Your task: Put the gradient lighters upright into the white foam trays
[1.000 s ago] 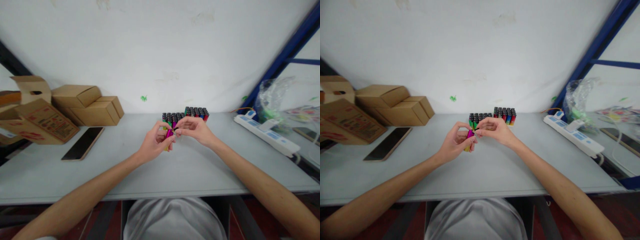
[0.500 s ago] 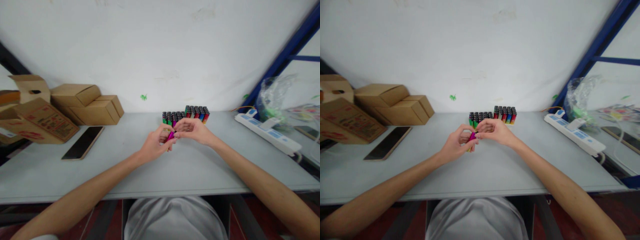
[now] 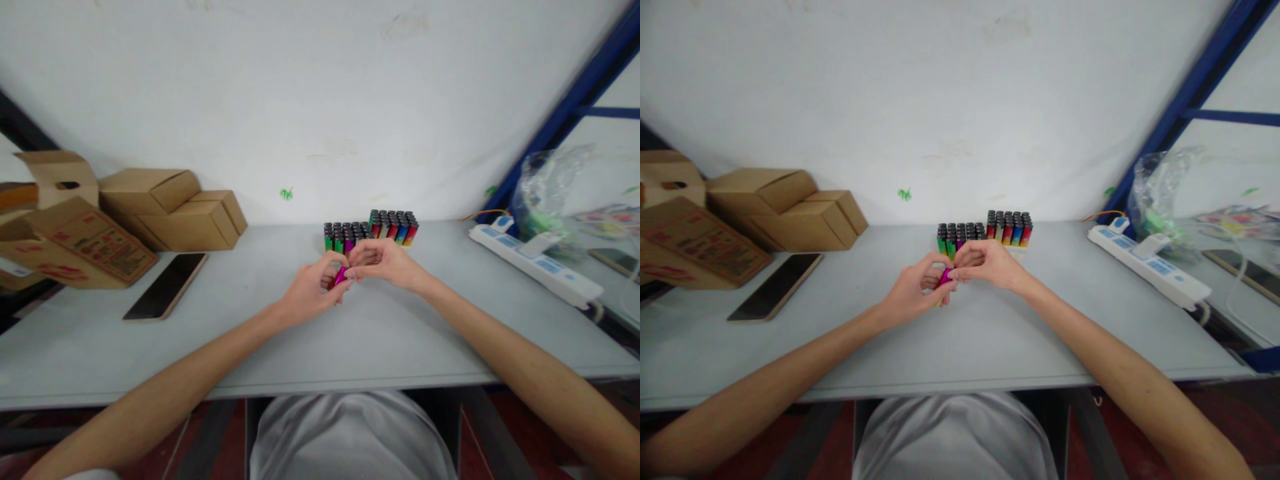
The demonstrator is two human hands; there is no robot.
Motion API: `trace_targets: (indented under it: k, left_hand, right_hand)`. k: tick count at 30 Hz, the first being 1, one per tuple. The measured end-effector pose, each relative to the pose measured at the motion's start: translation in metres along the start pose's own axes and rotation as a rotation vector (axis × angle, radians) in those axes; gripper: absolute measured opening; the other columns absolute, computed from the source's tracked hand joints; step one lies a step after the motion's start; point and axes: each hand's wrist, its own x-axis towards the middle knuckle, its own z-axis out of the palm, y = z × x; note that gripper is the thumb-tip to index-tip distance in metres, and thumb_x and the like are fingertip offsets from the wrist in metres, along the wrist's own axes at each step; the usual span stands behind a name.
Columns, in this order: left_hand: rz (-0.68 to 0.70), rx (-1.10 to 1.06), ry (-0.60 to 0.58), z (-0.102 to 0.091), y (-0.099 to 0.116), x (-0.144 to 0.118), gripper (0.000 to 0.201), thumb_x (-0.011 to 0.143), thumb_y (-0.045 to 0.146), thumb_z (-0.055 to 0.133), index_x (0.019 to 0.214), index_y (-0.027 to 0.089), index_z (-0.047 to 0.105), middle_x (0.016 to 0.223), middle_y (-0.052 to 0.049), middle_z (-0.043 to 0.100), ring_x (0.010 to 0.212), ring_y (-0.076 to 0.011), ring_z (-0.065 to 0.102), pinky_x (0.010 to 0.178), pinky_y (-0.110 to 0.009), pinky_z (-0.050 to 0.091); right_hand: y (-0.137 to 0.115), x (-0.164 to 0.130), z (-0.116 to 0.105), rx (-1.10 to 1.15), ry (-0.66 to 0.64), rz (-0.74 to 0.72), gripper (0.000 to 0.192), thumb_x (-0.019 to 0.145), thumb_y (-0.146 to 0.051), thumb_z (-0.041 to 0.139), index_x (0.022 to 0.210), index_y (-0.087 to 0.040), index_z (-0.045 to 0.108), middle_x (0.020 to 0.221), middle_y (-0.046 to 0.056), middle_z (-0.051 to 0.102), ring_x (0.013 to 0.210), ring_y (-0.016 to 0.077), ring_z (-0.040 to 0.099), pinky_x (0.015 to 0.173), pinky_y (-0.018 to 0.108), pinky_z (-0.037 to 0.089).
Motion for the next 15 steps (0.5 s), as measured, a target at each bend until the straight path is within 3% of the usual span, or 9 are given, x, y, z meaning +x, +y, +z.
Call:
trace_targets:
  k: [7, 15]
  left_hand:
    - [-0.018, -0.204, 0.17, 0.005, 0.001, 0.001, 0.039, 0.089, 0.041, 0.074, 0.11, 0.021, 0.048, 0.073, 0.0, 0.07, 0.056, -0.0129, 0.067, 0.056, -0.025, 0.058]
    - [-0.005, -0.313, 0.191, 0.005, 0.007, 0.003, 0.04, 0.088, 0.042, 0.076, 0.108, 0.021, 0.047, 0.074, 0.0, 0.07, 0.055, -0.0128, 0.067, 0.054, -0.025, 0.057]
  right_hand:
    - [0.007, 0.001, 0.019, 0.092, 0.206, -0.128, 0.039, 0.064, -0.045, 0.093, 0.084, -0.017, 0.074, 0.076, 0.002, 0.076, 0.069, 0.016, 0.07, 0.069, 0.031, 0.057]
    - [0.007, 0.0, 0.017, 0.143, 0.223, -0.145, 0.032, 0.072, -0.043, 0.089, 0.091, -0.019, 0.079, 0.083, 0.004, 0.079, 0.072, 0.0163, 0.071, 0.073, 0.032, 0.06]
